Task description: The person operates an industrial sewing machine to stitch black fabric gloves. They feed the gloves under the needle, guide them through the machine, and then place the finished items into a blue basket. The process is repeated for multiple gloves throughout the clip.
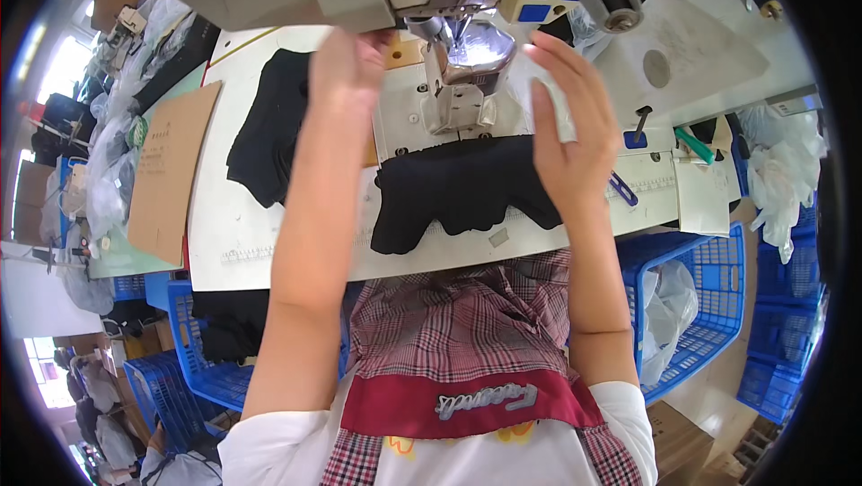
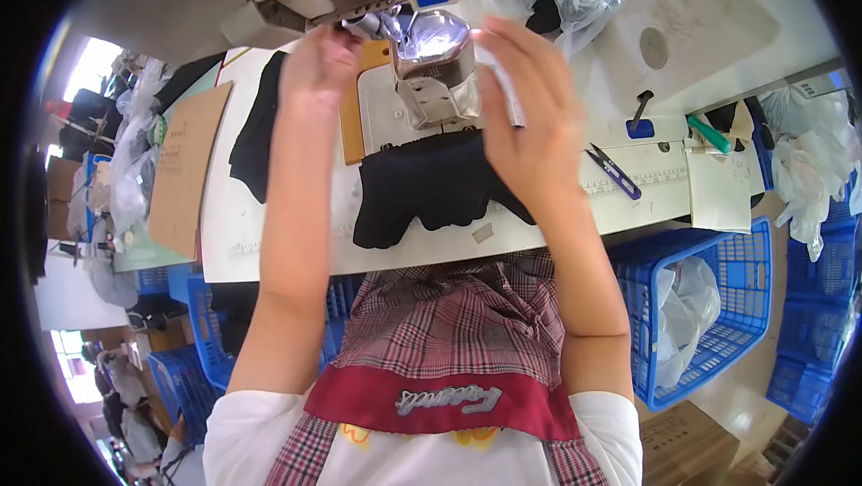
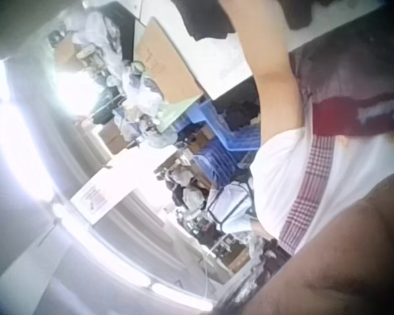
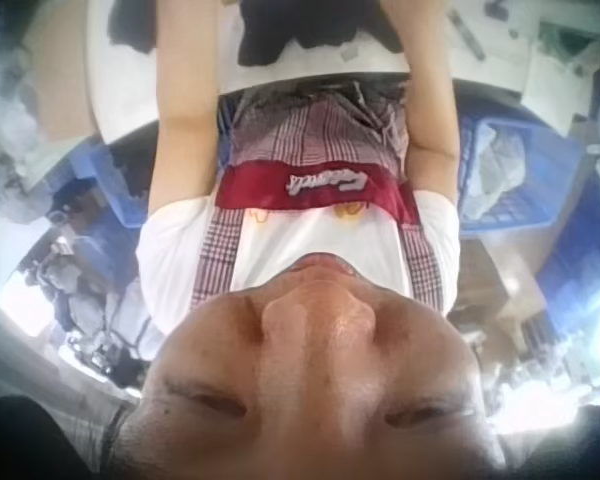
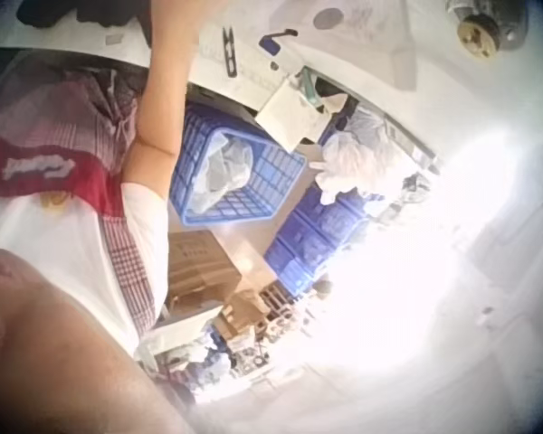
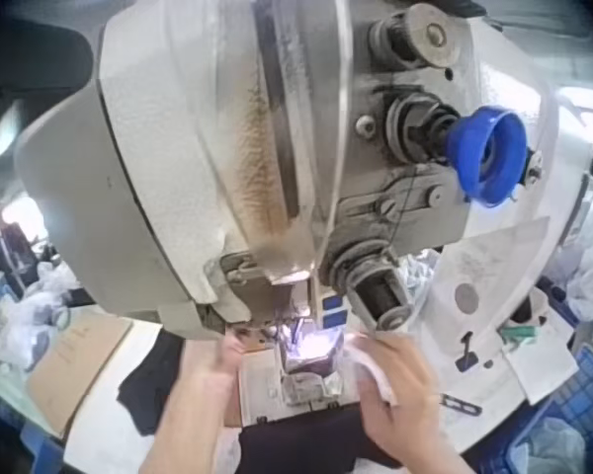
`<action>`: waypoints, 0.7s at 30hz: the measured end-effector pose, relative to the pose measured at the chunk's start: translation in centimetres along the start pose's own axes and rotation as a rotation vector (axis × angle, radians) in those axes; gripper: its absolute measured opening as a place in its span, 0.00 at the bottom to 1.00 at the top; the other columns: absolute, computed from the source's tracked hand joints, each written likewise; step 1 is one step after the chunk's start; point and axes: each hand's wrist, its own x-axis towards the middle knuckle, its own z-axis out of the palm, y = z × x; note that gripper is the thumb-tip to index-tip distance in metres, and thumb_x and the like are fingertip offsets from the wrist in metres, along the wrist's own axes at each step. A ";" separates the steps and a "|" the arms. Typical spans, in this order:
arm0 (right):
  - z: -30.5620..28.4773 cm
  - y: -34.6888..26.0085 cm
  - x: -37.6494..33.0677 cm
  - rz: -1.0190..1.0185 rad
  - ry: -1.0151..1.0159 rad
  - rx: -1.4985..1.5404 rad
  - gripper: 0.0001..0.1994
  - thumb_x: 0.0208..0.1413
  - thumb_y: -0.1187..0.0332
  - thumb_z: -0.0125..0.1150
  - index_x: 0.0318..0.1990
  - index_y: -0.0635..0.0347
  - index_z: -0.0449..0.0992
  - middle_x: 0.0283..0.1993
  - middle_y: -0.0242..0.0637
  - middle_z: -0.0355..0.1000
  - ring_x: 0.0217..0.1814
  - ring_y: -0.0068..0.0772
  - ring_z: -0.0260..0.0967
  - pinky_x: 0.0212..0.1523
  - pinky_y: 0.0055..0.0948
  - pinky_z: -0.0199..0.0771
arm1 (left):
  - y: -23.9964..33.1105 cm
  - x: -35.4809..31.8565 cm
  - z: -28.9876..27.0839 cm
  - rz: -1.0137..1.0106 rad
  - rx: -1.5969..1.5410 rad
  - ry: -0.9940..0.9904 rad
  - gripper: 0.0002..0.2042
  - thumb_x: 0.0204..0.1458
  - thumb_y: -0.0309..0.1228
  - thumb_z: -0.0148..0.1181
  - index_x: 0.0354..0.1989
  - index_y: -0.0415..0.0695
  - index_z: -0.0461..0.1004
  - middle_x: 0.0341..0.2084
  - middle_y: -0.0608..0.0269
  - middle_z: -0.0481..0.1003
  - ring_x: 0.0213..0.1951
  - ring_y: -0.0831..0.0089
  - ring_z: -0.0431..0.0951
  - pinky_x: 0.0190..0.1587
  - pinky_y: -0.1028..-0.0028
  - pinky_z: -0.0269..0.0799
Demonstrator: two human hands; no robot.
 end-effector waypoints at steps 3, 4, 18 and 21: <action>-2.6 0.0 -2.1 0.139 -0.170 -0.070 0.14 0.50 0.73 0.68 0.46 0.64 0.78 0.46 0.43 0.75 0.48 0.47 0.72 0.48 0.37 0.74 | 4.2 2.3 -4.9 0.107 0.345 -0.125 0.10 0.61 0.28 0.57 0.46 0.37 0.72 0.36 0.61 0.75 0.37 0.71 0.76 0.43 0.73 0.74; -2.8 0.1 -2.7 0.153 -0.239 -0.087 0.15 0.50 0.72 0.69 0.46 0.64 0.78 0.45 0.43 0.75 0.47 0.46 0.72 0.47 0.37 0.74 | 6.8 3.5 -7.7 0.150 0.449 -0.244 0.10 0.60 0.30 0.59 0.46 0.38 0.73 0.37 0.63 0.76 0.37 0.74 0.77 0.42 0.75 0.75; -1.7 -0.2 -4.8 0.233 -0.539 -0.392 0.16 0.48 0.65 0.71 0.39 0.63 0.71 0.42 0.42 0.71 0.47 0.51 0.69 0.43 0.36 0.71 | 8.8 -3.2 -12.2 0.921 1.789 -0.123 0.17 0.50 0.39 0.69 0.44 0.41 0.79 0.43 0.53 0.76 0.48 0.55 0.73 0.54 0.63 0.67; -2.1 -1.6 -3.4 0.549 -0.491 0.052 0.14 0.51 0.69 0.69 0.40 0.64 0.71 0.38 0.43 0.75 0.39 0.47 0.73 0.40 0.33 0.71 | 4.3 -9.0 -6.8 0.781 1.604 -0.527 0.16 0.47 0.33 0.71 0.43 0.42 0.78 0.43 0.59 0.77 0.50 0.58 0.72 0.55 0.62 0.66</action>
